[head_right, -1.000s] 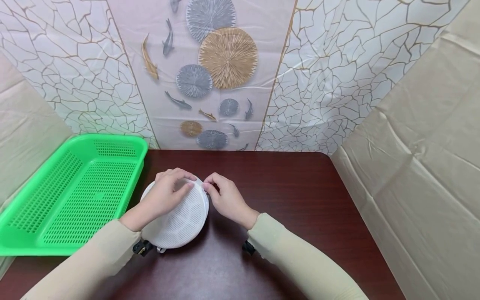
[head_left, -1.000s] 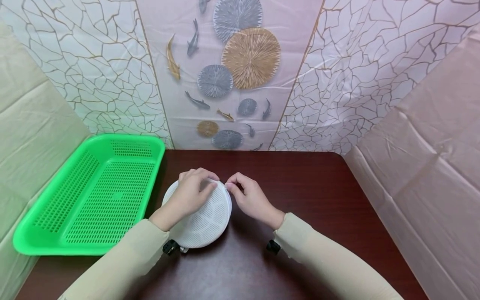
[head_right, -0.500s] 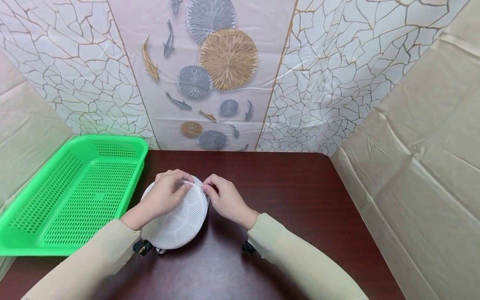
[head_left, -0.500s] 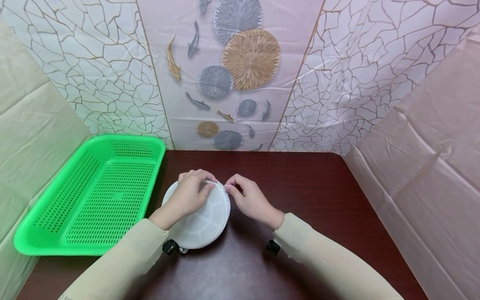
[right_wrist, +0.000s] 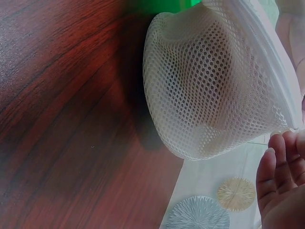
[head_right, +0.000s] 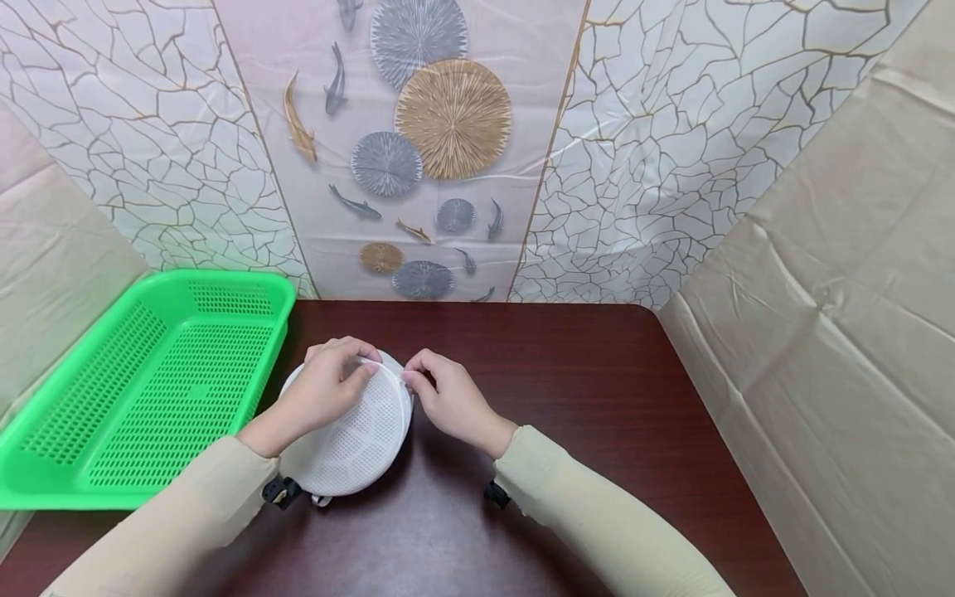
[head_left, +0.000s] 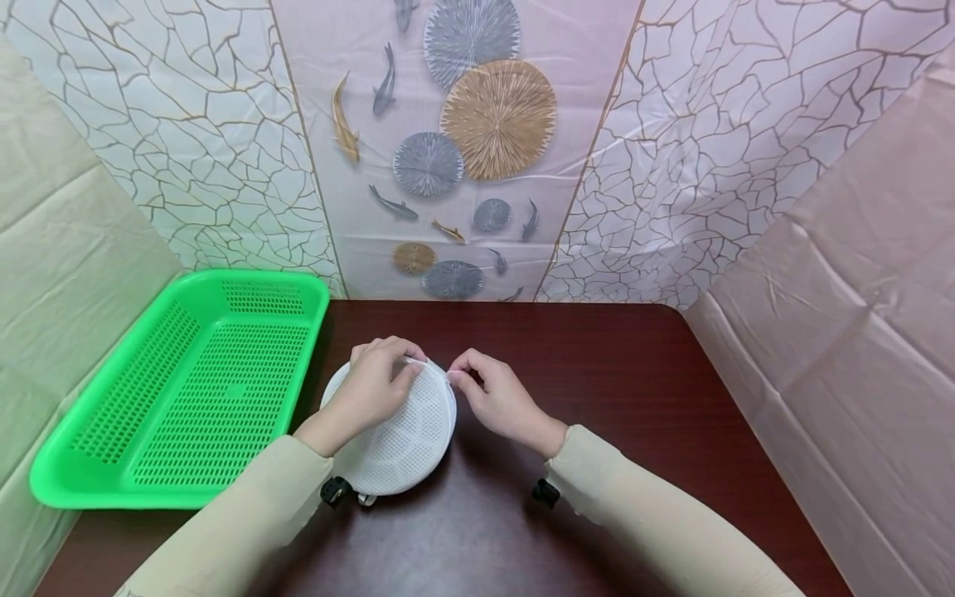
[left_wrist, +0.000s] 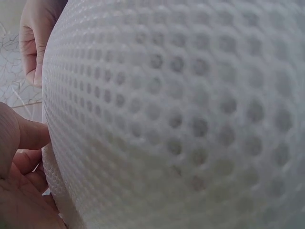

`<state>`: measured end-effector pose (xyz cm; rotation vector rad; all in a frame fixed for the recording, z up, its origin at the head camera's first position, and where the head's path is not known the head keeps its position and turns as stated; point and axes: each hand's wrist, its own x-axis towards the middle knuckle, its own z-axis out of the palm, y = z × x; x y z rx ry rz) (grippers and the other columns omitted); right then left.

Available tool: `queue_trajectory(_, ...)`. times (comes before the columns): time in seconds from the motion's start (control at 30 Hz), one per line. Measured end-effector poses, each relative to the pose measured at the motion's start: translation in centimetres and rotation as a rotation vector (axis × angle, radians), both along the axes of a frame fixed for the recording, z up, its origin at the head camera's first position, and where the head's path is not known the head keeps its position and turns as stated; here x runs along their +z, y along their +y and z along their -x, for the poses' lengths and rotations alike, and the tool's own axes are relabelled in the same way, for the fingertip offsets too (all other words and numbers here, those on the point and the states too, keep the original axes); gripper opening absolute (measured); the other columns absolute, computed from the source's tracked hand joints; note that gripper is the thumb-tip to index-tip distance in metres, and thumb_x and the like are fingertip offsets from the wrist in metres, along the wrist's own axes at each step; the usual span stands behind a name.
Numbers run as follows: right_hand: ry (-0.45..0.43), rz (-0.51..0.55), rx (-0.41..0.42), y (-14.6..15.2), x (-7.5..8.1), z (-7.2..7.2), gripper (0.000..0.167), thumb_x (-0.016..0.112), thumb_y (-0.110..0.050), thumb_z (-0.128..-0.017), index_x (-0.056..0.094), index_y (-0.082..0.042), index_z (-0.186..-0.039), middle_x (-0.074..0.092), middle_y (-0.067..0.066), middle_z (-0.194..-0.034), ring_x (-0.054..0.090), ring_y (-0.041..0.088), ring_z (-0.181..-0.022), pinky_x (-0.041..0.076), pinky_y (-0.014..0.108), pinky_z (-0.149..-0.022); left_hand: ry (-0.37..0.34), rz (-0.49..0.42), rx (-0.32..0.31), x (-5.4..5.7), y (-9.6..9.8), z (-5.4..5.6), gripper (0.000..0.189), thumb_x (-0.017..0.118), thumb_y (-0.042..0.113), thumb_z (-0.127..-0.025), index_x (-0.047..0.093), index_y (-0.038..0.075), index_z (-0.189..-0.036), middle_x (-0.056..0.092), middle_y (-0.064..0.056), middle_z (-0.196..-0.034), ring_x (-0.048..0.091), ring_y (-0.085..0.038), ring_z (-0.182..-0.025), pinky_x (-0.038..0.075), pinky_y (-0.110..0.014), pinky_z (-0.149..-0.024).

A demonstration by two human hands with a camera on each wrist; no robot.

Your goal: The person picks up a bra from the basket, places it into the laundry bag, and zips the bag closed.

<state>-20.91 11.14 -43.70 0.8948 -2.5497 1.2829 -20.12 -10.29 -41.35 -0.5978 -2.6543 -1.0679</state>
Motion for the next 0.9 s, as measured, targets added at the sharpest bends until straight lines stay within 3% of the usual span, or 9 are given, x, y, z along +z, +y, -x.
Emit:
queue_trajectory(0.2,-0.023,0.008,0.020,0.14,-0.11,-0.17,0.005,0.058,-0.015,-0.098,0.061,-0.014,-0.094,0.064,0.007,-0.084,0.057,0.008,-0.077,0.048,0.027,-0.069,0.006,-0.019,0.019,-0.12,-0.20,-0.05,0.007,0.064,0.011,-0.091,0.068,0.012,-0.097,0.065,0.000,-0.100,0.056,-0.022,-0.096,0.027,-0.045,-0.094)
queue_trajectory(0.9,-0.036,0.038,0.046,0.41,-0.25,-0.35,0.006,0.058,-0.017,-0.098,0.062,-0.013,-0.095,0.064,-0.001,-0.086,0.063,0.018,-0.080,0.051,0.027,-0.070,0.035,-0.076,0.094,-0.67,-1.01,0.49,0.007,0.063,0.009,-0.092,0.066,0.011,-0.098,0.065,-0.003,-0.100,0.055,-0.024,-0.097,0.027,-0.047,-0.096)
